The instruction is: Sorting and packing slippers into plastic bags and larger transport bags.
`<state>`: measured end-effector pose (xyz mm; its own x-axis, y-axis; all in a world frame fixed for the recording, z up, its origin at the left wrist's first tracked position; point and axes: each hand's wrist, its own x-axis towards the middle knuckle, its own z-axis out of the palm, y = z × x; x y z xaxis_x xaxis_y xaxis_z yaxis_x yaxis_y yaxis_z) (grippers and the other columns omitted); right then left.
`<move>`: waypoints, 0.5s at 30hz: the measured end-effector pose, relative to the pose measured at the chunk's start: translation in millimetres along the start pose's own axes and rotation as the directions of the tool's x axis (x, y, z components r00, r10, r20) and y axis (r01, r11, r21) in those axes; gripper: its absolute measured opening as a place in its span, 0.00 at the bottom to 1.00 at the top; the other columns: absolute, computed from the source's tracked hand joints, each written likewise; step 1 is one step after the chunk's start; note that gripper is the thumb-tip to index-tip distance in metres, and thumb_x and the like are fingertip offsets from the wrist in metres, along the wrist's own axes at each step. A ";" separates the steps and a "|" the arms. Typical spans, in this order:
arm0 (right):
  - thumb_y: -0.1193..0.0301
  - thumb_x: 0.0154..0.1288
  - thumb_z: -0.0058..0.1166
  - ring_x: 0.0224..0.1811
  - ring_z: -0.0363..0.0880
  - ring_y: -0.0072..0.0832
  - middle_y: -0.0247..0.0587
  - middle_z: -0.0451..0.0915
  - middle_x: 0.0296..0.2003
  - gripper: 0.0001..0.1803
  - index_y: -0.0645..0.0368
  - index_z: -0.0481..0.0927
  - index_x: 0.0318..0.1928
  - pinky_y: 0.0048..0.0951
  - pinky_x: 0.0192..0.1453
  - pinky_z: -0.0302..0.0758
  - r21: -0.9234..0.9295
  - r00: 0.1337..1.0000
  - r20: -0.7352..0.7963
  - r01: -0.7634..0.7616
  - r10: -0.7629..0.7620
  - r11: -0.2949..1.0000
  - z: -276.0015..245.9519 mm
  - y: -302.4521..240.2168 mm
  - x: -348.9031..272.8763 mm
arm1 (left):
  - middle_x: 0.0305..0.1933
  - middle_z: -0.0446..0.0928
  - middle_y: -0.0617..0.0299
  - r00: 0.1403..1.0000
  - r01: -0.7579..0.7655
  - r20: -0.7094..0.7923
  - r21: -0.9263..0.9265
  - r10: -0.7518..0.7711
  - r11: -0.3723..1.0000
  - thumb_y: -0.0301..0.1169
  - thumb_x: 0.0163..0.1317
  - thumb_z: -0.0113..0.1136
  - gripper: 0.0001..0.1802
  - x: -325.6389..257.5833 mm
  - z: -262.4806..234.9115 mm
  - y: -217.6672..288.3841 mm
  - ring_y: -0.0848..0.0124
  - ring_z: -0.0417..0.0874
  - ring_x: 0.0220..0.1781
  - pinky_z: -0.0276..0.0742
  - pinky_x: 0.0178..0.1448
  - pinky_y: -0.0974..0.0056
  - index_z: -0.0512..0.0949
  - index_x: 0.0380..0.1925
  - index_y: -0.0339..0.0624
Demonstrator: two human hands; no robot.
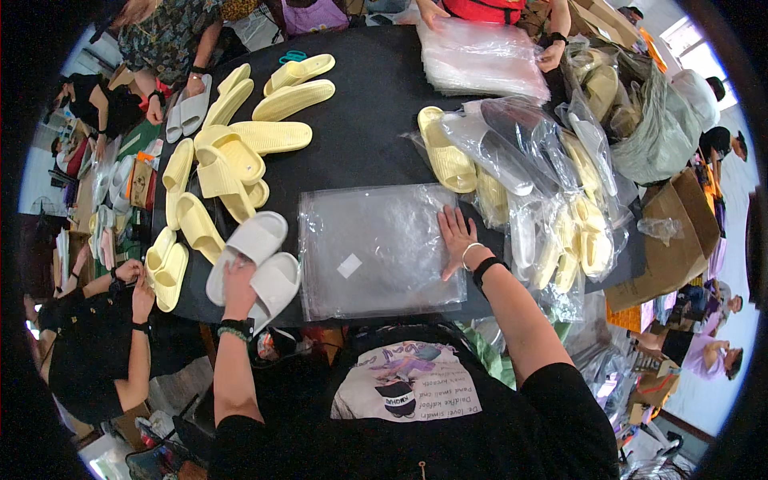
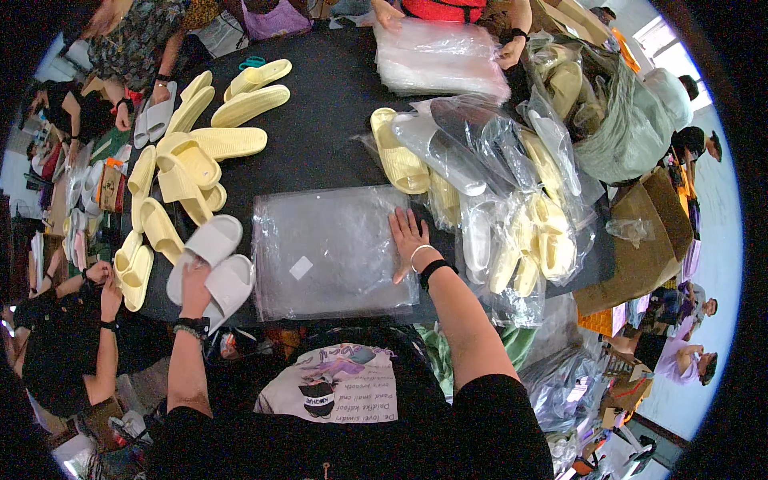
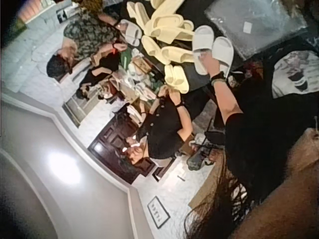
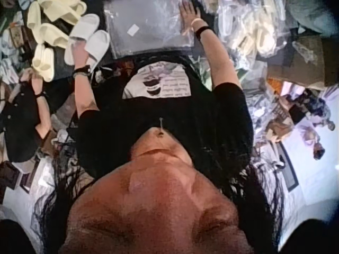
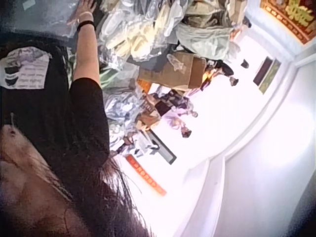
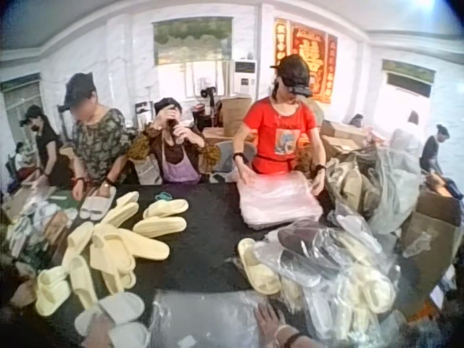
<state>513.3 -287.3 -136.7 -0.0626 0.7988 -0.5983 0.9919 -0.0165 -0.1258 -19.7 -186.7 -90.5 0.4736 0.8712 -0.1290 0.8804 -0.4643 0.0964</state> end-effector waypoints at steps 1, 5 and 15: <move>0.48 0.15 0.80 0.77 0.23 0.50 0.50 0.27 0.75 0.89 0.56 0.28 0.73 0.59 0.75 0.35 -0.001 1.000 0.004 -0.002 0.002 1.000 -0.9 0.2 -2.5 | 0.50 0.77 0.48 0.996 0.081 -0.024 0.029 -0.080 0.996 0.20 0.51 0.52 0.16 -2.0 -13.6 6.4 0.48 0.68 0.65 0.53 0.72 0.42 0.78 0.41 0.37; 0.49 0.17 0.80 0.77 0.25 0.52 0.50 0.29 0.75 0.87 0.57 0.30 0.74 0.60 0.75 0.37 -0.071 1.000 -0.028 0.007 -0.009 0.997 -11.4 -8.2 -14.7 | 0.49 0.76 0.41 0.942 0.207 -0.276 0.035 -0.190 0.978 0.25 0.53 0.55 0.14 -10.6 -72.7 40.6 0.45 0.70 0.59 0.61 0.67 0.45 0.77 0.41 0.35; 0.44 0.24 0.77 0.77 0.25 0.53 0.49 0.29 0.75 0.84 0.60 0.31 0.73 0.64 0.73 0.41 0.048 0.991 -0.112 -0.072 0.077 0.996 2.0 -33.7 -57.0 | 0.38 0.78 0.48 0.873 -0.256 -0.476 -0.266 0.104 0.929 0.31 0.48 0.59 0.13 45.3 -115.7 194.3 0.47 0.74 0.46 0.69 0.50 0.50 0.80 0.34 0.38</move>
<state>483.2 -333.5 -100.0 0.0262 0.8575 -0.5138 0.9874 -0.1023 -0.1203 170.0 -219.1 36.6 0.4936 0.7884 0.3672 0.6909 -0.6119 0.3850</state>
